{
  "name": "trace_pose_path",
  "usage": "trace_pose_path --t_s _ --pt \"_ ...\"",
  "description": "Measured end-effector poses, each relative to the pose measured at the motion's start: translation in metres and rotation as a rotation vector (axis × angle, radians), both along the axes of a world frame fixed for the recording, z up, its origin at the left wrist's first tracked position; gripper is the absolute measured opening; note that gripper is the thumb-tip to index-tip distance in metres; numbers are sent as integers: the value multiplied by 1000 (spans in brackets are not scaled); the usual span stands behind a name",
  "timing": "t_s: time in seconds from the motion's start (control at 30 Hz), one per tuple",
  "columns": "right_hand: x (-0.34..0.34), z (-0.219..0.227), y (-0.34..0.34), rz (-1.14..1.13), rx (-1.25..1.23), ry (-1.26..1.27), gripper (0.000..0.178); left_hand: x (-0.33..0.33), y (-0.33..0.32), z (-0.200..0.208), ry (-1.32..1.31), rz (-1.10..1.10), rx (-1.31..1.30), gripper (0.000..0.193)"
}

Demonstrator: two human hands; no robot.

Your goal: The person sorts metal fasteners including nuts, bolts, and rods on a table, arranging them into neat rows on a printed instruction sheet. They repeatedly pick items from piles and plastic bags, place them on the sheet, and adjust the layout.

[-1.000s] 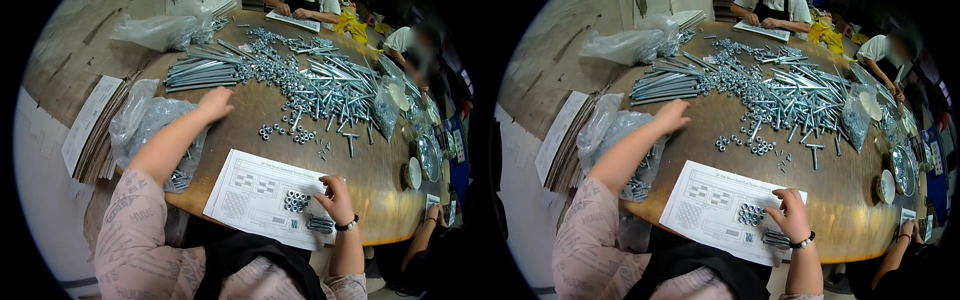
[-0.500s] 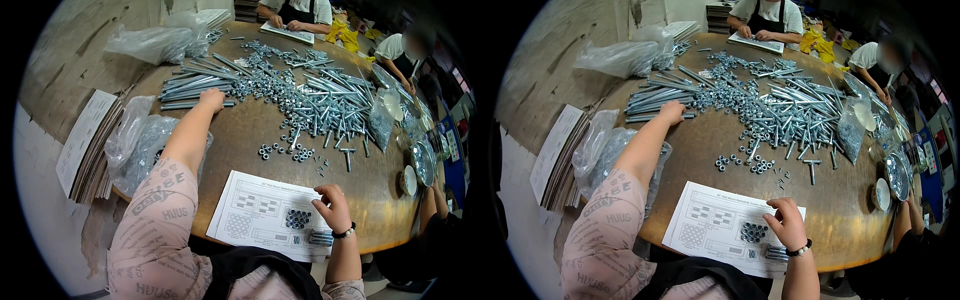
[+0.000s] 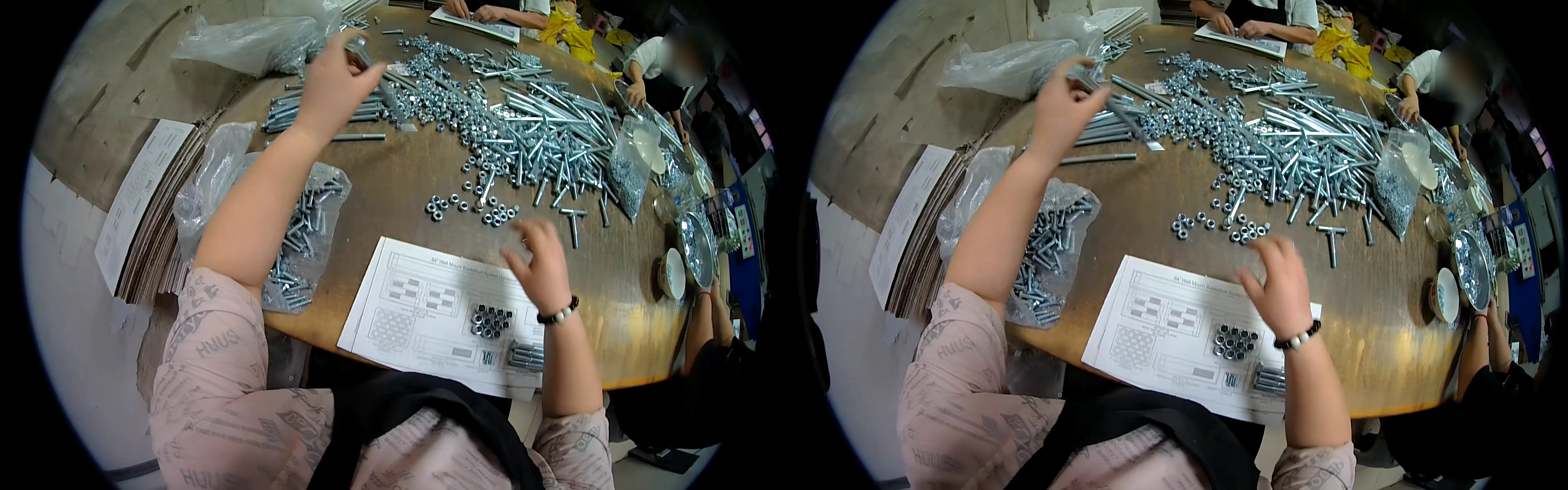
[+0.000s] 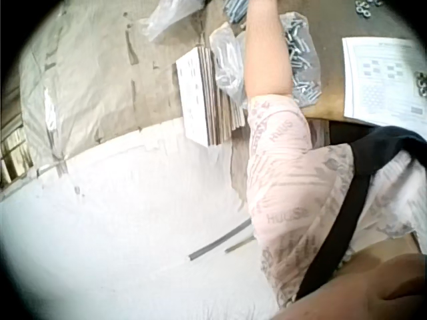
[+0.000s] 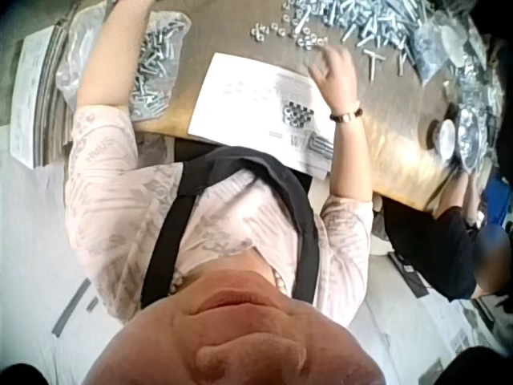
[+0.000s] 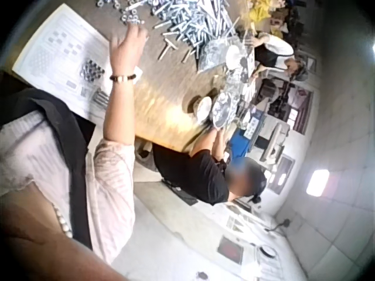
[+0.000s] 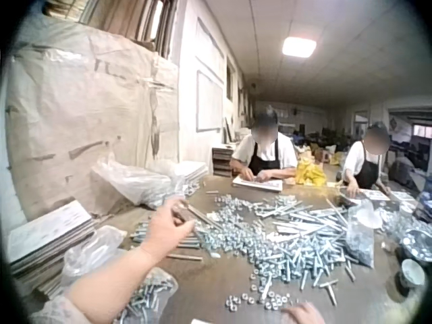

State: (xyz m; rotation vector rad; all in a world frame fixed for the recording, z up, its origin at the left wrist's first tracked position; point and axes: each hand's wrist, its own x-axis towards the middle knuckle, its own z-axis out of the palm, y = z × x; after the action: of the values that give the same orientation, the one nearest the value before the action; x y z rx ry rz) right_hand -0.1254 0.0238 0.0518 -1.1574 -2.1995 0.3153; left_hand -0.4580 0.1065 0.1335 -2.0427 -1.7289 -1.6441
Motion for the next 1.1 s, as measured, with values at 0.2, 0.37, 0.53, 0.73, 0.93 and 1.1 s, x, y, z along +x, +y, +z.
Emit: trace_pose_path --t_s 0.2,0.37,0.53,0.73,0.93,1.1 --pt "-19 27 7 -143 299 -13 34 63 -77 -12 -881 -444 -217 35" --pt "36 -18 -7 -89 -111 -191 16 51 -110 -82 -535 -437 -689 25" --pt "60 -50 -30 -119 -155 -378 13 54 -138 -132 340 -350 -601 22" --pt "92 -53 -30 -190 -320 -85 14 52 -136 -129 288 -433 -731 31" --pt "106 -46 -36 -337 -511 -132 15 38 -133 -138 222 -458 -714 24" --pt "112 -60 -31 -305 -473 -115 15 38 -134 -135 247 -447 -669 21"
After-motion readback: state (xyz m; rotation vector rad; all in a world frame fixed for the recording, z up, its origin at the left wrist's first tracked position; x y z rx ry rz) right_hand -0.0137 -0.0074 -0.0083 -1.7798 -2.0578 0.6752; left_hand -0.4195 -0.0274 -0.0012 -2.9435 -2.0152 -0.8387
